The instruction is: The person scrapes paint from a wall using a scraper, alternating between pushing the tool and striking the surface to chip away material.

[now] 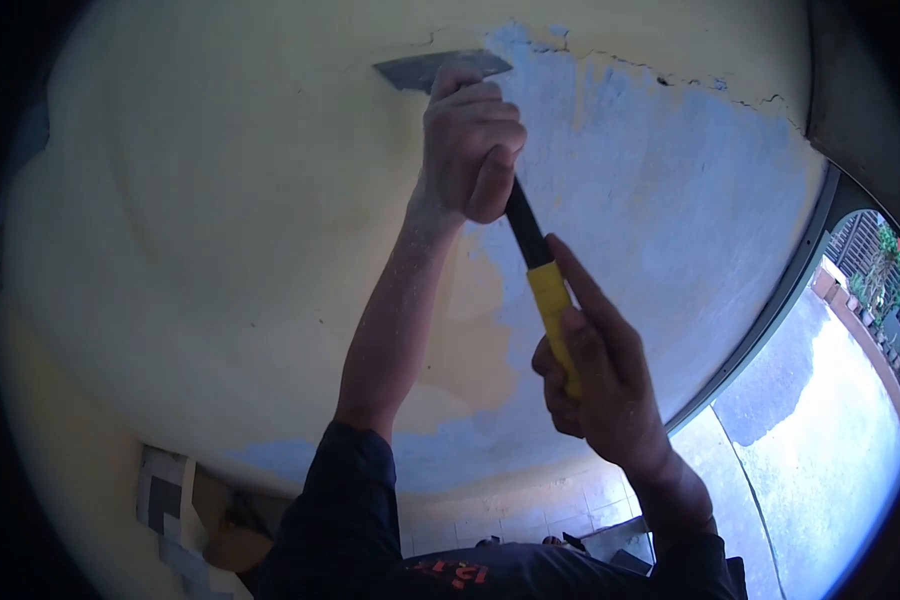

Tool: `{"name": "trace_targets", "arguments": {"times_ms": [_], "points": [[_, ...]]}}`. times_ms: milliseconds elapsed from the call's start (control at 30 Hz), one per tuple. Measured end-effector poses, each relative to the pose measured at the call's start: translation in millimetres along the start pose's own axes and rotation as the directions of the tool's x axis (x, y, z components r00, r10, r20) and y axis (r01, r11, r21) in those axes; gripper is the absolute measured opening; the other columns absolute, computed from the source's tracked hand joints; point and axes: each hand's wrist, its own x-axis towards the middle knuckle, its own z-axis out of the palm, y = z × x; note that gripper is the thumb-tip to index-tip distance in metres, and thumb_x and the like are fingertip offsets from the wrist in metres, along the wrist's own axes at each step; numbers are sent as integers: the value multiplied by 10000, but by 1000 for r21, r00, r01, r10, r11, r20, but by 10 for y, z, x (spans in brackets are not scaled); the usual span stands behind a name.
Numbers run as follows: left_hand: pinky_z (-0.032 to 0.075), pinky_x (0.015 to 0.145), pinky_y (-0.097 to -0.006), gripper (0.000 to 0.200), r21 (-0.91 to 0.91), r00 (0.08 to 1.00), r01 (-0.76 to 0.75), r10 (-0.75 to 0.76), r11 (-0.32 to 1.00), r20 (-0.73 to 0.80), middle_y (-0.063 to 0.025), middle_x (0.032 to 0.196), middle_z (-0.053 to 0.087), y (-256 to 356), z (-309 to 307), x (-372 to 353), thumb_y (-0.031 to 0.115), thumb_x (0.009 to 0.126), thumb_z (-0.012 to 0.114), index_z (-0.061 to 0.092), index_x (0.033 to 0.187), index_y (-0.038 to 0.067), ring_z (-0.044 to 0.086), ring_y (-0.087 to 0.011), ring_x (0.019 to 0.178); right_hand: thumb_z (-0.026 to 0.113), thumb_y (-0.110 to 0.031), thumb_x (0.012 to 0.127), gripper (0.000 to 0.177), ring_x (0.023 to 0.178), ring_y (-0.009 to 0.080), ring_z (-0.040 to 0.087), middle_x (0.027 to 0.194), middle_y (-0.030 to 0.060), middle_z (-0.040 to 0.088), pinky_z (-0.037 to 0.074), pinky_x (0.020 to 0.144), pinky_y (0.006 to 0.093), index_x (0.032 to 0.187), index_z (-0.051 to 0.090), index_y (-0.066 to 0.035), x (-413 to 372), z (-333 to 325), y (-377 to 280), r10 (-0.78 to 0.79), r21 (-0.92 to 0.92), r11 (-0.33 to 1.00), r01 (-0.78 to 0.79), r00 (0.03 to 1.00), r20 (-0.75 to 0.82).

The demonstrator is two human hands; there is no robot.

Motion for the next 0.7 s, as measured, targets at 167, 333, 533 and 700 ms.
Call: {"name": "trace_targets", "arguments": {"times_ms": [167,333,533,700], "points": [[321,699,-366,645,-16,999,34,-34,999,4,-29,501,330,101,84,-138,525,982,234,358,509,103,381,-235,486,323,-359,1065,564,408,13,369,651,-11,467,345,375,177,1545,209,-86,-126,-55,103,-35,-23,999,35,999,26],[318,697,-359,620,17,999,-47,47,999,19,-32,496,329,-120,23,32,495,976,237,350,509,104,375,-228,484,314,-348,1067,551,406,10,360,639,-12,458,345,371,179,1541,223,-82,77,-38,70,-43,-35,998,43,999,3],[314,700,-356,637,-19,996,60,-61,998,-66,-32,492,342,146,162,-156,507,976,248,363,499,101,357,-228,480,304,-328,1069,530,400,13,352,625,-17,450,345,373,179,1533,251,-80,-124,-58,131,-64,-127,990,58,997,-43],[313,705,-360,645,13,997,-42,42,999,-60,-34,484,340,-114,24,86,522,978,255,347,504,94,344,-239,471,323,-318,1069,531,411,16,375,673,-1,487,338,373,181,1541,233,-92,92,-88,-100,-37,-25,999,38,998,52]]}}
